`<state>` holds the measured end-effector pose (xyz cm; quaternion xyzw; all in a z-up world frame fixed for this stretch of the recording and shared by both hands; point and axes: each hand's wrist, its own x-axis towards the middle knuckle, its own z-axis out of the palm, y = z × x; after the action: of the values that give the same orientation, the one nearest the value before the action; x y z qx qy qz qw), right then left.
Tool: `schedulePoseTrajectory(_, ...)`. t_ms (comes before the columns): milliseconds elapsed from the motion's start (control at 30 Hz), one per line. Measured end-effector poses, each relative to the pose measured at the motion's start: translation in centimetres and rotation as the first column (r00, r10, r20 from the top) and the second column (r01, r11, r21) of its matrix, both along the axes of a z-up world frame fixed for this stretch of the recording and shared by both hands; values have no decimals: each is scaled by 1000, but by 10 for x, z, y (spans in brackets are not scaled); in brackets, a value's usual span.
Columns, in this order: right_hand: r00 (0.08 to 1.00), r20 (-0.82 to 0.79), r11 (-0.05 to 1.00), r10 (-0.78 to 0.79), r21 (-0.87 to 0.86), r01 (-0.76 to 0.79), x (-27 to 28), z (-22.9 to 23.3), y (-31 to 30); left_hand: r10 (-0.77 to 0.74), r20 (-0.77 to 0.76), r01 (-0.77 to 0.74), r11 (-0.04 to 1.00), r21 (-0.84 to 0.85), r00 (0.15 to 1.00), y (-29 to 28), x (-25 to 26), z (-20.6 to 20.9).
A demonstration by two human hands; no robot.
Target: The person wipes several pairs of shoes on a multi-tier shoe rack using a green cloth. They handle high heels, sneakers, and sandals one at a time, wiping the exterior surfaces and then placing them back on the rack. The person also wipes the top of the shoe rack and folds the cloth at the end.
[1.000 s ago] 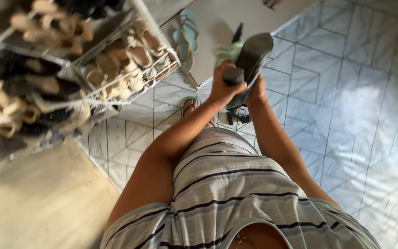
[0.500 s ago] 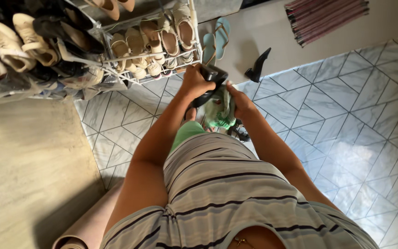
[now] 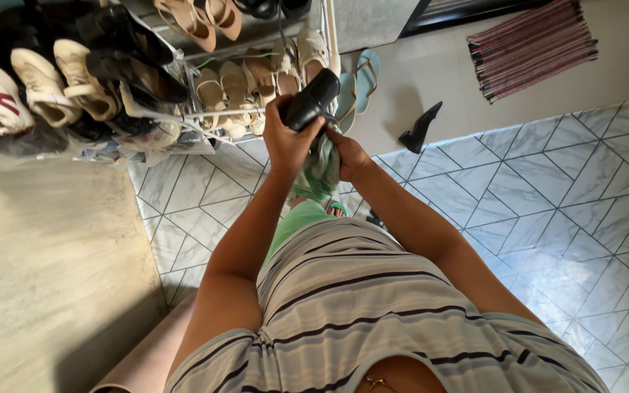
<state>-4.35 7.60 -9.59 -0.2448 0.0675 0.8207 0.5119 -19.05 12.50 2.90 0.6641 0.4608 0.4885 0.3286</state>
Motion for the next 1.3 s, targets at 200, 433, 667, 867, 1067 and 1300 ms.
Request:
schedulePoseTrajectory(200,982,168,969,82,-243,-40,29,-34,25,-171,-27,172,983,64,985,110,8,-7)
schedulePoseTrajectory(433,975,204,924,-86,-349,155,57,-54,30,-299,-33,300,954,18,954,203,50,-22)
schedulePoseTrajectory(667,853,505,893,-133,-311,324,73,-55,44,-340,-28,337,938,-77,940,231,85,-47)
schedulePoseTrajectory(867,-572,775,943,-267,334,12,66,-26,100,-346,-130,356,933,59,929,240,98,-56)
schedulePoseTrajectory(1067,-425,905,1000,-29,26,-12,66,6,132,-180,-375,234,966,105,910,235,101,-49)
schedulePoseTrajectory(1300,-396,917,999,42,-44,6,59,17,136,-380,-67,374,923,-87,922,236,99,-61)
